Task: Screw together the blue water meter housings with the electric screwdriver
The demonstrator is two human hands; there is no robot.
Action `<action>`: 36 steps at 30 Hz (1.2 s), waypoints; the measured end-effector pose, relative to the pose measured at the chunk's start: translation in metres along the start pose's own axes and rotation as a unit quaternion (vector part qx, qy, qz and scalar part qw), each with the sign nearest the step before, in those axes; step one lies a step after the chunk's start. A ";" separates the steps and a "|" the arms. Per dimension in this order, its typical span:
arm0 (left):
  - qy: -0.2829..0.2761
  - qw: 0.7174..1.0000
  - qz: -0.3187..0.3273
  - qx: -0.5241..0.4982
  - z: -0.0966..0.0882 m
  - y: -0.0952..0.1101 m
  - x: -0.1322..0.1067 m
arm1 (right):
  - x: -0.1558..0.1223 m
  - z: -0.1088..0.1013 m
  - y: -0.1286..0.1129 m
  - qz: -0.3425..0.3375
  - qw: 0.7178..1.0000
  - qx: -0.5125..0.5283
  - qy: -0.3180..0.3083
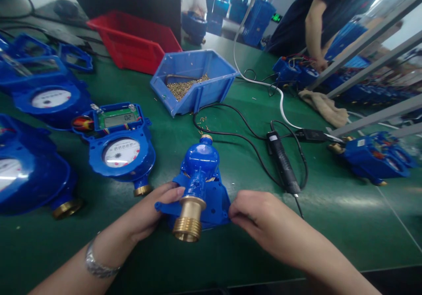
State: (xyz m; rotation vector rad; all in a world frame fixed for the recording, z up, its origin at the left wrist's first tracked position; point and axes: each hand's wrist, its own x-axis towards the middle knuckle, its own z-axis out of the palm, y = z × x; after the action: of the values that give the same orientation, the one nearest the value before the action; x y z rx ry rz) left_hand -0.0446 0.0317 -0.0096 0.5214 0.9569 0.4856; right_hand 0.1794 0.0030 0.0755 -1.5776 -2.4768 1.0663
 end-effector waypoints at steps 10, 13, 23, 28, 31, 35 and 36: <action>0.007 0.999 -0.004 -0.033 0.003 -0.001 0.002 | 0.019 -0.022 0.015 -0.002 0.992 0.113 -0.053; 0.003 0.999 -0.008 -0.041 0.004 -0.001 0.001 | 0.060 -0.034 0.036 0.075 0.985 0.102 0.117; -0.027 0.997 0.007 -0.071 0.003 0.000 0.001 | 0.203 -0.050 0.090 0.149 0.967 0.018 0.208; -0.018 0.998 0.008 -0.063 0.004 0.000 0.002 | 0.215 -0.037 0.084 0.155 0.971 0.040 0.179; -0.011 0.998 0.015 -0.065 0.004 0.000 0.001 | 0.208 -0.039 0.073 0.147 0.969 0.047 0.193; -0.018 0.998 0.013 -0.065 0.004 -0.001 0.001 | 0.163 -0.055 0.046 0.104 0.959 0.062 0.255; -0.019 0.998 0.016 -0.064 0.004 -0.001 0.001 | 0.143 -0.057 0.037 0.091 0.955 0.071 0.274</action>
State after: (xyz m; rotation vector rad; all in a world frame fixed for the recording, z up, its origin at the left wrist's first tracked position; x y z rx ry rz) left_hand -0.0401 0.0309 -0.0093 0.4297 0.8757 0.5604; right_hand 0.1590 0.1587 0.0516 -1.7800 -1.8823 0.6720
